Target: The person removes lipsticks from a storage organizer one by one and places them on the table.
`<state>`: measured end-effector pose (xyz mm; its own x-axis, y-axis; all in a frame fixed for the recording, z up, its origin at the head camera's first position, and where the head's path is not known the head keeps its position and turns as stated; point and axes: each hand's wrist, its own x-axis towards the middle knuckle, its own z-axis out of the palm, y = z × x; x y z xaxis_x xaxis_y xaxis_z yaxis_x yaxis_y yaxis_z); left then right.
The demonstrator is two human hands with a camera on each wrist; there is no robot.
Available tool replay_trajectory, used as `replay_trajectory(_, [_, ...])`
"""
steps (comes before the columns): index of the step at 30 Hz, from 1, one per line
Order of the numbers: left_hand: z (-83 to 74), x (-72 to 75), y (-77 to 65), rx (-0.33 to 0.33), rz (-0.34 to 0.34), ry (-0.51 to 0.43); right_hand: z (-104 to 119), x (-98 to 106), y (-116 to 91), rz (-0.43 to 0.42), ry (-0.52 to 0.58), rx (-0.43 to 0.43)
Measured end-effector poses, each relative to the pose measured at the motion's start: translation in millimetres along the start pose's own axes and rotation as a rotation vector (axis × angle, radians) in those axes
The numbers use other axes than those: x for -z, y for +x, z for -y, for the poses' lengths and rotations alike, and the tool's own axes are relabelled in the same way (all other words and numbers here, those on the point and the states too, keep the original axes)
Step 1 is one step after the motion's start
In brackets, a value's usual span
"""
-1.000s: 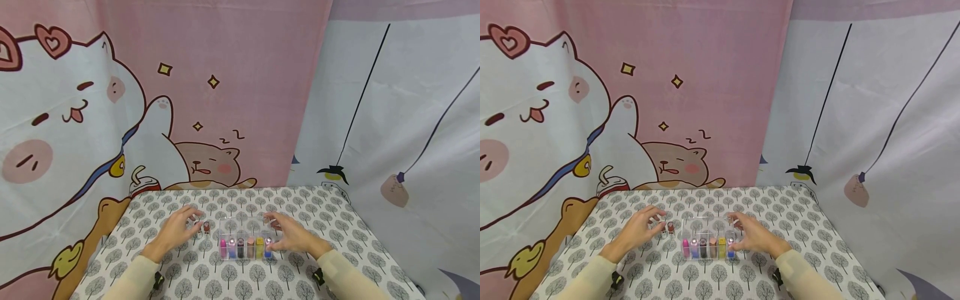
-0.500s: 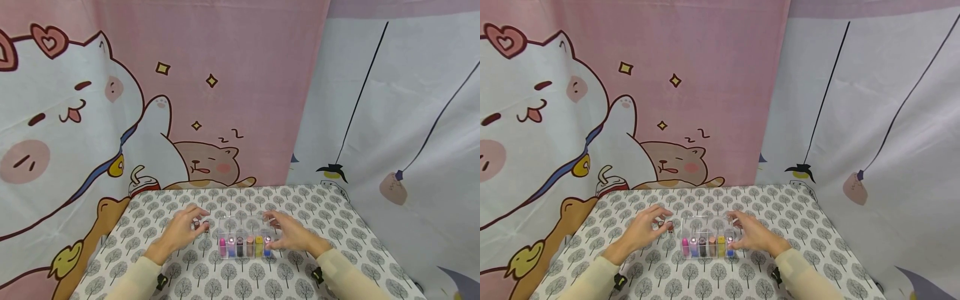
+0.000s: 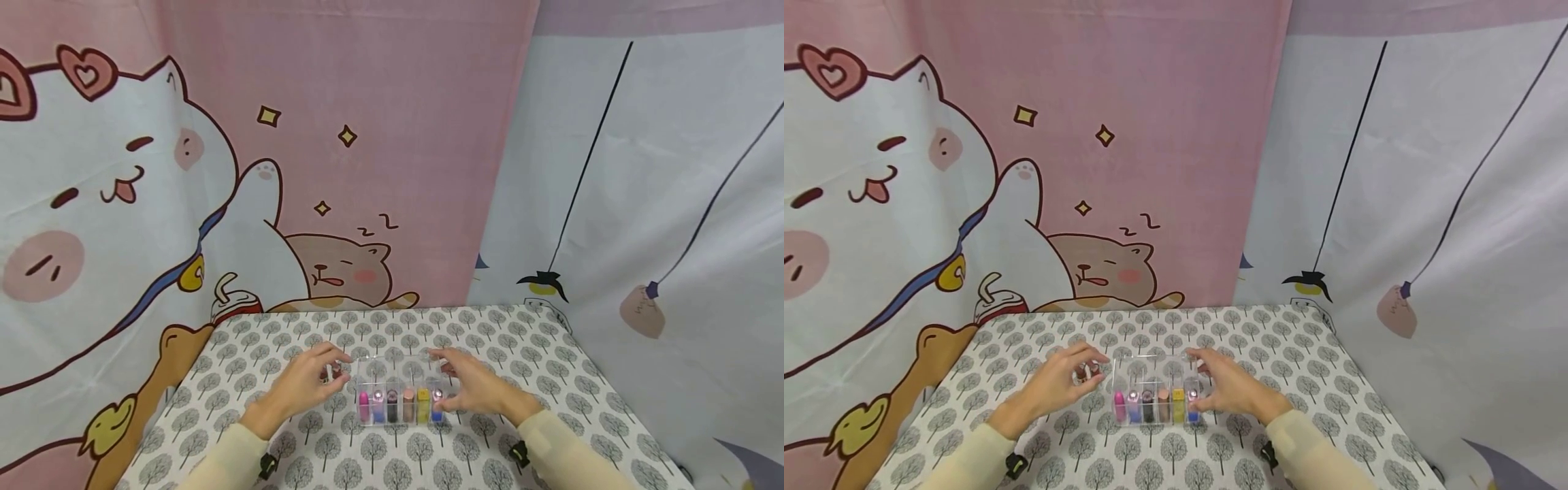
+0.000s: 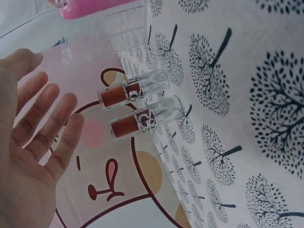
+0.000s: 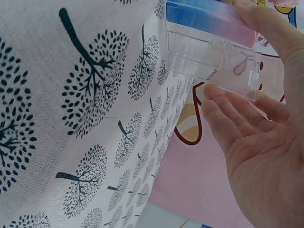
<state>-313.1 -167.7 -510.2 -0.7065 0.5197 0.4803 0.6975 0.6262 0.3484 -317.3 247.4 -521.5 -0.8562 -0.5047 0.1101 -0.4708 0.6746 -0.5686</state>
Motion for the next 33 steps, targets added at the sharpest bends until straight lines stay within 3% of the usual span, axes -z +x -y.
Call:
replay_trajectory(10, [-10.6, -3.0, -1.0, -0.023, 0.057, 0.043, 1, 1, -3, -0.011, -0.085, 0.079])
replay_trajectory(22, [-16.7, -8.8, -1.0, -0.057, 0.103, 0.051, 5, 1, 1, 0.0, -0.061, 0.044])
replay_trajectory(33, [-22.7, -13.9, -0.8, -0.017, 0.179, 0.038, 5, 0, 4, 0.005, -0.038, 0.045])
